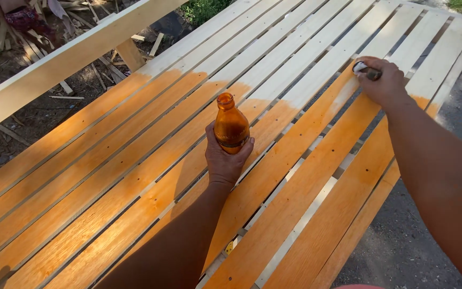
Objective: Apply orange varnish to a wooden slatted bench using a brush and a small bottle.
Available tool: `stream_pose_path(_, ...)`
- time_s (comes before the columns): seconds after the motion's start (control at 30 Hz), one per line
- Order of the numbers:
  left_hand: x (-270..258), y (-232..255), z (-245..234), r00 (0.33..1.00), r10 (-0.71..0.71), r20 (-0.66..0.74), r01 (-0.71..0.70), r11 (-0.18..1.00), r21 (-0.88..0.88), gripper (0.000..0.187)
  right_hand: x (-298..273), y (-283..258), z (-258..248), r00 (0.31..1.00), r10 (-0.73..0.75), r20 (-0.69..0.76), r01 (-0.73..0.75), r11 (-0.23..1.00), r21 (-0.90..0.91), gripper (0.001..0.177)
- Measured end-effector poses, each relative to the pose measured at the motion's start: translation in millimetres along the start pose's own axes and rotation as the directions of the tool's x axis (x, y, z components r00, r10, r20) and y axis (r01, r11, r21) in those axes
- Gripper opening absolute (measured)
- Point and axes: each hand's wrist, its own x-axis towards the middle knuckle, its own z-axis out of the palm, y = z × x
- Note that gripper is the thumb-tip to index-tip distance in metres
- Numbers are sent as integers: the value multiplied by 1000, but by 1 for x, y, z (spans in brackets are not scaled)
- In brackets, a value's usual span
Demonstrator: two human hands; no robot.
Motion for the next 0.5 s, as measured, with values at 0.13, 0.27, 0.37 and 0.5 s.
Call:
stream_pose_path(0.13,-7,-4,-2,1000,-10,12,9,999,35,70,-132,-76,3,987,-162,14,163,985,-60,47)
stream_pose_path(0.27,-5,-2,1,999,11,-35,-9,999,45,69,-176,-110,1,953,-301,35,302,953,-33,45)
stream_pose_path(0.37,-6,-3,0,998,32,-51,-30,999,40,68,-118,-66,-2,968,-249,37,249,969,13,43)
stream_pose_path(0.5,-3,1,0,998,38,-51,-35,997,72,69,-11,7,-1,987,-163,11,164,985,-46,43)
